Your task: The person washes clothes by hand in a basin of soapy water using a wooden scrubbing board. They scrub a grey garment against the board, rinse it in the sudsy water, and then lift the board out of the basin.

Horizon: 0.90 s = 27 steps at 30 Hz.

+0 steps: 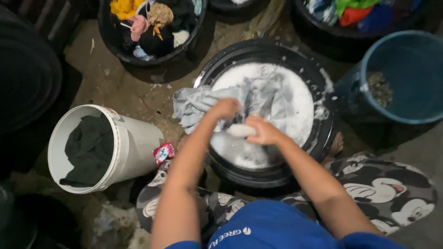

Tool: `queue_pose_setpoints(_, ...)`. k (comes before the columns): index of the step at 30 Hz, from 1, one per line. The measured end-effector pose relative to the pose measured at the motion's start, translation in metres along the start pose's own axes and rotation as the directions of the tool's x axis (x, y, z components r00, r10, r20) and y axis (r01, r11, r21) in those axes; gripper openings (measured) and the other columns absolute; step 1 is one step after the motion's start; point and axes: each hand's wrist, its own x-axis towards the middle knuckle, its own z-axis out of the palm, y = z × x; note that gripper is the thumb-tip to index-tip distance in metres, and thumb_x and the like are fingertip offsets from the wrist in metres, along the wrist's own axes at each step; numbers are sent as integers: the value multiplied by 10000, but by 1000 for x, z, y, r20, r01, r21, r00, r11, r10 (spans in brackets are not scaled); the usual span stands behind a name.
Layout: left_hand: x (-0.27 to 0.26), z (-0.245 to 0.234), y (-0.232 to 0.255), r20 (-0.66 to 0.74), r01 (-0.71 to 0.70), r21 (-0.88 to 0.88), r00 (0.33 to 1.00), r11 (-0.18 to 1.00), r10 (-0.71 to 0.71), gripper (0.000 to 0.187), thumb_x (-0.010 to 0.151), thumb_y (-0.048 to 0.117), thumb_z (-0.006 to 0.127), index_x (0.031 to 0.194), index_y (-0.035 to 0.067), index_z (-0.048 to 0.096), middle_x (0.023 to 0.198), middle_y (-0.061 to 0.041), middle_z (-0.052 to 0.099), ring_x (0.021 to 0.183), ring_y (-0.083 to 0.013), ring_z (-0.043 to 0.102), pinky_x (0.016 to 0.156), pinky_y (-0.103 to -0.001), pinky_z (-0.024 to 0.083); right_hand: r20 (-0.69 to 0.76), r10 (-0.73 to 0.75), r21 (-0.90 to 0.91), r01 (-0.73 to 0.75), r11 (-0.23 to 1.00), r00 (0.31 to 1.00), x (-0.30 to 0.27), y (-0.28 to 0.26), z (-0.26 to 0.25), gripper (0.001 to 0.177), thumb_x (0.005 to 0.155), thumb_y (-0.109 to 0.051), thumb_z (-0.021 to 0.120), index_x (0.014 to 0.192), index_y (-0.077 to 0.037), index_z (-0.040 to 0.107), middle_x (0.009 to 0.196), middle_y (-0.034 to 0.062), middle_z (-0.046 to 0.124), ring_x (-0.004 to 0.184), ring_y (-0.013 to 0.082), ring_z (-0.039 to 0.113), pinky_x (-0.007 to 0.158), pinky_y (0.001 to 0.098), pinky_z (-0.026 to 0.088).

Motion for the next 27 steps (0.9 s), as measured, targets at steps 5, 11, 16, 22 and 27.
queue_pose_setpoints(5, -10, 47, 33, 186, -5, 446, 979, 895, -87, 192, 804, 259, 752, 963, 162, 797, 1011, -159, 748, 963, -351, 723, 850, -496, 566, 24, -208, -66, 209, 976, 978, -10, -50, -31, 406, 672, -272, 777, 965, -52, 602, 1003, 159, 612, 1053, 393, 566, 958, 499, 468)
queue_pose_setpoints(11, -9, 82, 33, -269, 164, 352, 961, 922, -68, 156, 807, 103, 728, 938, 54, 799, 990, -249, 755, 994, -380, 741, 892, -457, 578, 122, 18, 256, -49, 965, 992, -35, 41, 8, 449, 796, -281, 711, 1152, -15, 646, 1070, 146, 672, 1008, 319, 643, 901, 422, 512)
queue_pose_setpoints(16, -31, 36, 34, -253, 62, -384, 952, 921, -170, 336, 756, 33, 670, 1074, 85, 768, 1003, -174, 766, 998, -351, 735, 884, -399, 558, 39, 418, 759, -299, 578, 907, -58, 105, 4, 467, 880, -239, 649, 1224, 73, 695, 1086, 119, 742, 948, 193, 687, 831, 355, 569)
queue_pose_setpoints(22, -110, -28, 140, -383, -321, -372, 908, 871, 171, 485, 767, -57, 536, 1210, 62, 692, 1247, -124, 719, 1221, -264, 665, 1062, -347, 496, -487, 728, 679, -315, 663, 483, -46, 93, -16, 423, 794, -267, 851, 1096, -22, 685, 1007, 112, 750, 835, 187, 714, 746, 326, 579)
queue_pose_setpoints(27, -164, -58, 226, -443, -469, -213, 828, 857, 343, 494, 761, -63, 515, 1209, 56, 686, 1265, -138, 695, 1262, -300, 628, 1110, -364, 454, -540, 682, 456, -509, 730, 494, -25, 96, -19, 424, 774, -317, 868, 1058, -32, 735, 961, 127, 771, 838, 217, 728, 767, 353, 561)
